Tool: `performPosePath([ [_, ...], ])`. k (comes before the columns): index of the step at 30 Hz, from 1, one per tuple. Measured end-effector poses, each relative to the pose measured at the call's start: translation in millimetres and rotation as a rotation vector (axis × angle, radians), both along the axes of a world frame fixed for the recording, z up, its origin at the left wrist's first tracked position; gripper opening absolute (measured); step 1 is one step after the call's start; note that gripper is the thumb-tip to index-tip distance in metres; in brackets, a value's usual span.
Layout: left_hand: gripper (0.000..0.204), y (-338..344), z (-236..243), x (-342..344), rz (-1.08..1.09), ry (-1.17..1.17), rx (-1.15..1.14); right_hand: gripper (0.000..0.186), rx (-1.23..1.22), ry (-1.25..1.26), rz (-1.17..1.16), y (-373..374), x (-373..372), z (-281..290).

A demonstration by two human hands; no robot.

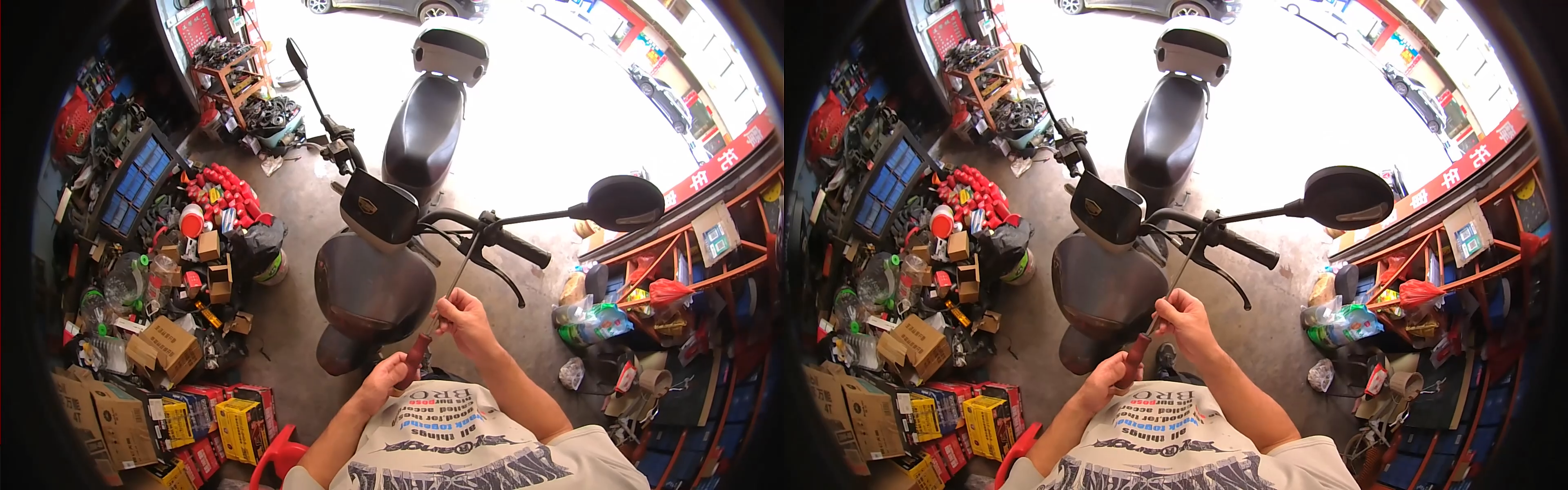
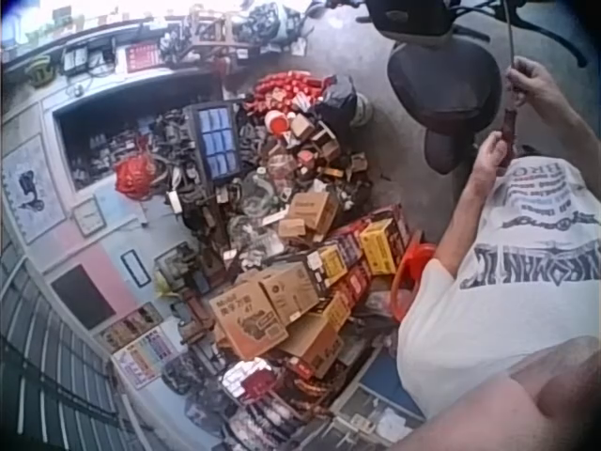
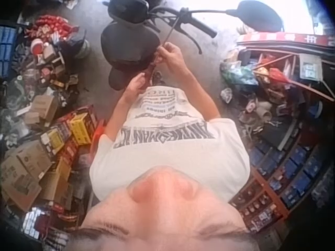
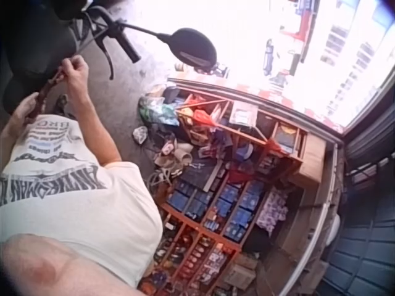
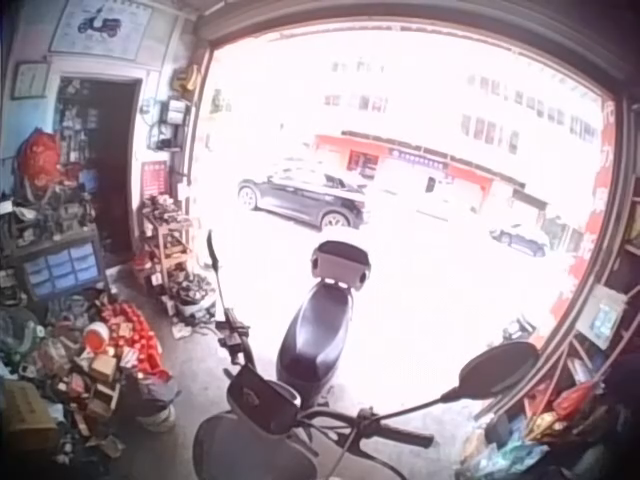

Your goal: Repairing the electrical components on a scooter's handlebar using a screwdriver and manipulating wires.

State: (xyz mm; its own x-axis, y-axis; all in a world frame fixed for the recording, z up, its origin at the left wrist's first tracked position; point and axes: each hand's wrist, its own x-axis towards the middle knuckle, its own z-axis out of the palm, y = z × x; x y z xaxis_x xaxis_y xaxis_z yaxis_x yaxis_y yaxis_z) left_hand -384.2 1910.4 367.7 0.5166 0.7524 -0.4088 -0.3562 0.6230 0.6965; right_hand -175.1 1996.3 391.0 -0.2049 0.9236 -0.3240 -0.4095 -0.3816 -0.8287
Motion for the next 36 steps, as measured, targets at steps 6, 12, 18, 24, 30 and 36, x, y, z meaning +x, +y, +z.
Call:
performPosePath([
  [6,0.048,7.9,-0.3,-11.4,-0.080,-0.168,-0.118,0.013,-0.104,0.068,-0.094,-0.7,-16.4,30.3],
  [12,0.049,2.3,-2.8,-6.2,-0.010,-0.160,-0.020,0.015,-0.023,-0.026,-0.025,0.1,-5.3,4.1],
  [18,0.050,1.9,-9.3,-13.2,-0.102,-0.116,-0.035,0.013,-0.095,0.059,-0.063,-1.1,-15.9,24.0],
  [24,0.052,3.2,-3.0,-8.3,-0.017,-0.057,-0.097,0.015,-0.055,-0.020,-0.061,-2.6,-11.6,12.2],
  [30,0.045,7.1,-8.1,-6.7,0.003,0.008,-0.079,0.014,-0.065,-0.004,-0.071,-0.7,-11.7,9.4],
  [36,0.042,10.4,-12.6,-10.1,-0.059,-0.008,-0.047,0.015,-0.069,0.071,-0.029,-2.6,-11.4,27.9],
])
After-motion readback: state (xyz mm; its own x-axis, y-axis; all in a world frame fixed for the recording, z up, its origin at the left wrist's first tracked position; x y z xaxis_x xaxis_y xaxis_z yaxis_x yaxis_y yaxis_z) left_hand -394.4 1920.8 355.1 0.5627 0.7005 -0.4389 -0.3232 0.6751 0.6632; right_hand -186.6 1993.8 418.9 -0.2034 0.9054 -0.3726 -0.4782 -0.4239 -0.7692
